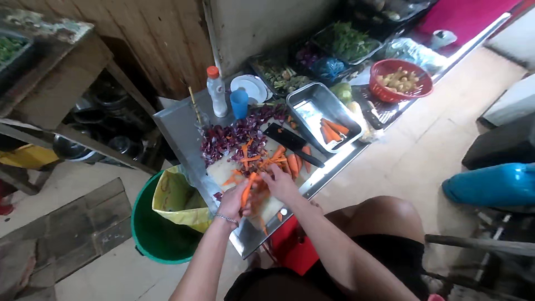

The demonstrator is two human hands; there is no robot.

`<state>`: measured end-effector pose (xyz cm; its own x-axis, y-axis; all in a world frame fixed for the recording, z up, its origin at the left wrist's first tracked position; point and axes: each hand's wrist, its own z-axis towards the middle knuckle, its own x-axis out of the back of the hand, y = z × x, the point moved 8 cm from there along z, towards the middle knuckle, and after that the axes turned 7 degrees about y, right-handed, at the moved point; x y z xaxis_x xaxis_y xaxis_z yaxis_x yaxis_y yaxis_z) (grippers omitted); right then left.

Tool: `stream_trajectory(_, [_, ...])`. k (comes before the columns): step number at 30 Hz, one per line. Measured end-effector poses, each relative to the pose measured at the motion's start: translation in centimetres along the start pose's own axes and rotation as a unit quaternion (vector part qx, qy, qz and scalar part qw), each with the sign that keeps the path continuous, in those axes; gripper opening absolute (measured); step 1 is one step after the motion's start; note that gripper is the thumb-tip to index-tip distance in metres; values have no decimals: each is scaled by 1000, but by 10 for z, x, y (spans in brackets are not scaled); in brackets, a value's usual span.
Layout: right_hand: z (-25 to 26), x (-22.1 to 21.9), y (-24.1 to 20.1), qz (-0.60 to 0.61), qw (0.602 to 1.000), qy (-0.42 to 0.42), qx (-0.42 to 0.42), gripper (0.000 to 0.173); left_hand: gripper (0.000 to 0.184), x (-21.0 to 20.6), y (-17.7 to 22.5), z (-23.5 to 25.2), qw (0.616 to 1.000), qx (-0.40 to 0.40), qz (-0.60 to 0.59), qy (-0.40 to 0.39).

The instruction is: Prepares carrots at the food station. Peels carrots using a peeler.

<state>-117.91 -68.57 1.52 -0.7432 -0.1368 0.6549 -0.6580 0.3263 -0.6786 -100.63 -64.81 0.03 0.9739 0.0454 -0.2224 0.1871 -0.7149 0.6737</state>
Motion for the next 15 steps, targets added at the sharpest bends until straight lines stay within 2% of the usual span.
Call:
stream_trajectory(2, [4, -1, 19, 74, 994, -19, -77, 46, 44, 1, 3, 2, 1000, -11, 13, -6])
stream_trajectory(5, [-8, -17, 26, 235, 958, -94, -138, 44, 43, 7, 7, 9, 999, -17, -12, 30])
stream_trajectory(8, [-10, -32, 46, 146, 974, -107, -133, 46, 33, -11, 27, 20, 998, -37, 2, 43])
stream_trajectory(11, [-23, -51, 56, 142, 976, -116, -116, 46, 28, -60, 54, 33, 995, -73, 74, 3])
stream_trajectory(15, [-33, -64, 54, 134, 979, -131, -76, 48, 30, -161, 87, 63, 976, -88, 191, -50])
